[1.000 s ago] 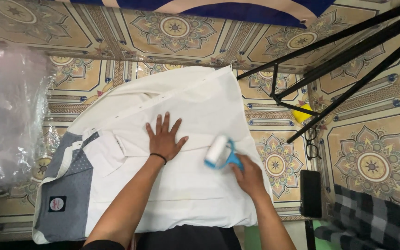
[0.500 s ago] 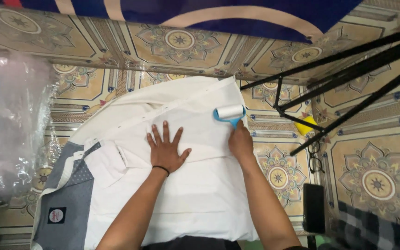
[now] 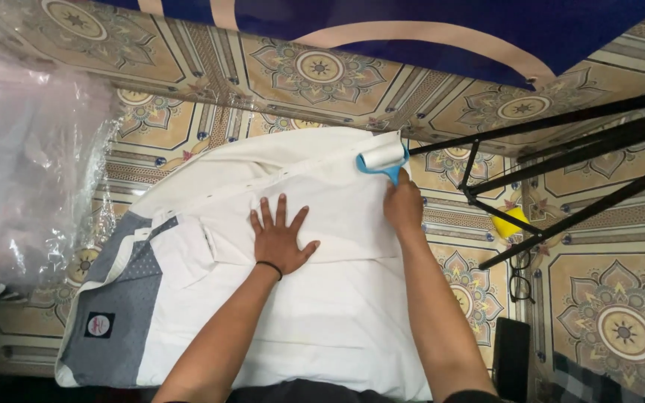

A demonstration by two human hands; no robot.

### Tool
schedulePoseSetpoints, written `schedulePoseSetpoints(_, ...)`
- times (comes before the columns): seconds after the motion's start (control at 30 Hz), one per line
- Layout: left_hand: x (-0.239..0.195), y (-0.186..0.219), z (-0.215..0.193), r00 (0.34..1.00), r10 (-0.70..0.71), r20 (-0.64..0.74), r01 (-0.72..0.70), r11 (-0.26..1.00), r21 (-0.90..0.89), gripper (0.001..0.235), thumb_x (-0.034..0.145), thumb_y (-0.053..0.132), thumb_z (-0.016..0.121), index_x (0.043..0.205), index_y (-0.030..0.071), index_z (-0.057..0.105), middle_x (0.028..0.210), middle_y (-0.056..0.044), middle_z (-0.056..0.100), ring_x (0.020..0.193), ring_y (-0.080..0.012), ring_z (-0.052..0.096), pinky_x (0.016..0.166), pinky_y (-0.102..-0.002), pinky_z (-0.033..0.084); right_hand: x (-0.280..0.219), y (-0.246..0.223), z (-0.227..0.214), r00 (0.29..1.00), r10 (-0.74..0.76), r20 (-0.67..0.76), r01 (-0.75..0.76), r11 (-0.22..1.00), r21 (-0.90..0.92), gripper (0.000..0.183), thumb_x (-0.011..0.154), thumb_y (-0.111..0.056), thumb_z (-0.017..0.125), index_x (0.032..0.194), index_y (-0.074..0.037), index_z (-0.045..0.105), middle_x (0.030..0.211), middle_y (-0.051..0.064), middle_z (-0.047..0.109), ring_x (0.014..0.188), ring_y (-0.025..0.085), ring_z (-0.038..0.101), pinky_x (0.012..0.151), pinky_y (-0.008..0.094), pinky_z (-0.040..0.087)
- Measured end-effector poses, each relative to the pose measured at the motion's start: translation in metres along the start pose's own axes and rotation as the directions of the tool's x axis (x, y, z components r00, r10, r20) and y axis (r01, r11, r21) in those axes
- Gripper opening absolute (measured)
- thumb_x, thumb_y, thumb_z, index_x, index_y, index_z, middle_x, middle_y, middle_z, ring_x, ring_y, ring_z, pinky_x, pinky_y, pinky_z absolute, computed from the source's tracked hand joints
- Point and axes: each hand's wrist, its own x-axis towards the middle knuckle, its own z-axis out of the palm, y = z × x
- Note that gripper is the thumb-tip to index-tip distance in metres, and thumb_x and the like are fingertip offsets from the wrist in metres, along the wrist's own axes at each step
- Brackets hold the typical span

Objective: The person uses a lint roller to clean a white and grey long-sleeved shirt laid out on a patterned table. They roll the tool over the fabric to remove lint and then proceed to fold the shirt.

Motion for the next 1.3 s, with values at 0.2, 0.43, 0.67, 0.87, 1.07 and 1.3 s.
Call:
schedulePoseSetpoints(0.2, 0.050, -0.009, 0.058, 0.925, 0.001, -0.379, -0.042, 0.994, -0.101, 0.061, 0.096, 0.057, 0.049, 0.147, 0.024, 0.047, 0.153, -0.012, 0.038, 0.146, -0.0361, 0.029, 0.114, -0.063, 0.015, -0.086, -0.003, 0.004, 0.998, 0.035, 0.055, -0.041, 0.994, 0.105, 0.044, 0.106, -0.020, 0.049, 0.141, 0.006, 0.052, 0.123, 0.032, 0.067, 0.117, 0.049, 0.065, 0.097, 0.060, 0.055)
schedulePoseSetpoints(0.43, 0.120, -0.041, 0.034, 0.837, 0.060, -0.544, -0.087, 0.996, -0.024, 0.042, 0.098, 0.040, 0.054, 0.138, 0.029, 0.059, 0.146, -0.002, 0.052, 0.137, -0.0259, 0.044, 0.109, -0.053, 0.029, -0.122, 0.020, 0.013, 0.990, 0.089, 0.105, -0.093, 0.995, 0.036, 0.042, 0.108, -0.024, 0.047, 0.141, 0.001, 0.052, 0.123, 0.021, 0.069, 0.124, 0.037, 0.061, 0.108, 0.049, 0.046)
schedulePoseSetpoints(0.67, 0.134, -0.059, -0.050, 0.997, -0.001, -0.083, -0.003, 0.999, -0.048, 0.067, 0.101, 0.068, 0.021, 0.160, 0.036, 0.030, 0.170, 0.007, 0.025, 0.156, -0.0199, 0.022, 0.121, -0.053, 0.018, -0.118, 0.018, 0.005, 0.980, 0.138, 0.145, -0.144, 0.989, 0.033, 0.040, 0.107, -0.023, 0.048, 0.140, -0.001, 0.053, 0.123, 0.020, 0.068, 0.127, 0.036, 0.059, 0.106, 0.048, 0.050)
schedulePoseSetpoints(0.87, 0.158, -0.107, -0.063, 0.910, -0.410, -0.067, 0.399, 0.908, -0.131, 0.079, 0.100, 0.070, 0.014, 0.167, 0.029, 0.012, 0.174, 0.002, 0.006, 0.158, -0.0303, 0.010, 0.120, -0.063, 0.011, -0.115, 0.027, 0.013, 0.973, 0.162, 0.165, -0.168, 0.986, 0.021, 0.040, 0.108, -0.025, 0.047, 0.141, -0.002, 0.053, 0.122, 0.020, 0.067, 0.127, 0.035, 0.059, 0.104, 0.048, 0.053)
schedulePoseSetpoints(1.07, 0.149, -0.168, -0.043, 0.782, -0.463, -0.417, 0.133, 0.777, -0.615, 0.090, 0.098, 0.049, 0.066, 0.167, 0.015, 0.019, 0.170, -0.020, 0.008, 0.158, -0.0374, 0.015, 0.128, -0.055, 0.018, -0.113, 0.023, 0.009, 0.979, 0.125, 0.158, -0.130, 0.991, 0.020, 0.040, 0.109, -0.025, 0.046, 0.141, -0.002, 0.053, 0.119, 0.021, 0.066, 0.124, 0.036, 0.059, 0.102, 0.049, 0.053)
schedulePoseSetpoints(1.3, 0.139, -0.115, 0.062, 0.742, 0.204, -0.638, -0.169, 0.979, 0.116, 0.047, 0.088, 0.043, 0.067, 0.133, 0.026, 0.067, 0.138, -0.008, 0.063, 0.141, -0.0300, 0.049, 0.117, -0.057, 0.029, -0.105, 0.004, -0.009, 0.986, 0.090, 0.140, -0.085, 0.996, -0.039, 0.037, 0.108, -0.023, 0.049, 0.138, -0.002, 0.057, 0.110, 0.021, 0.068, 0.113, 0.038, 0.065, 0.096, 0.051, 0.055)
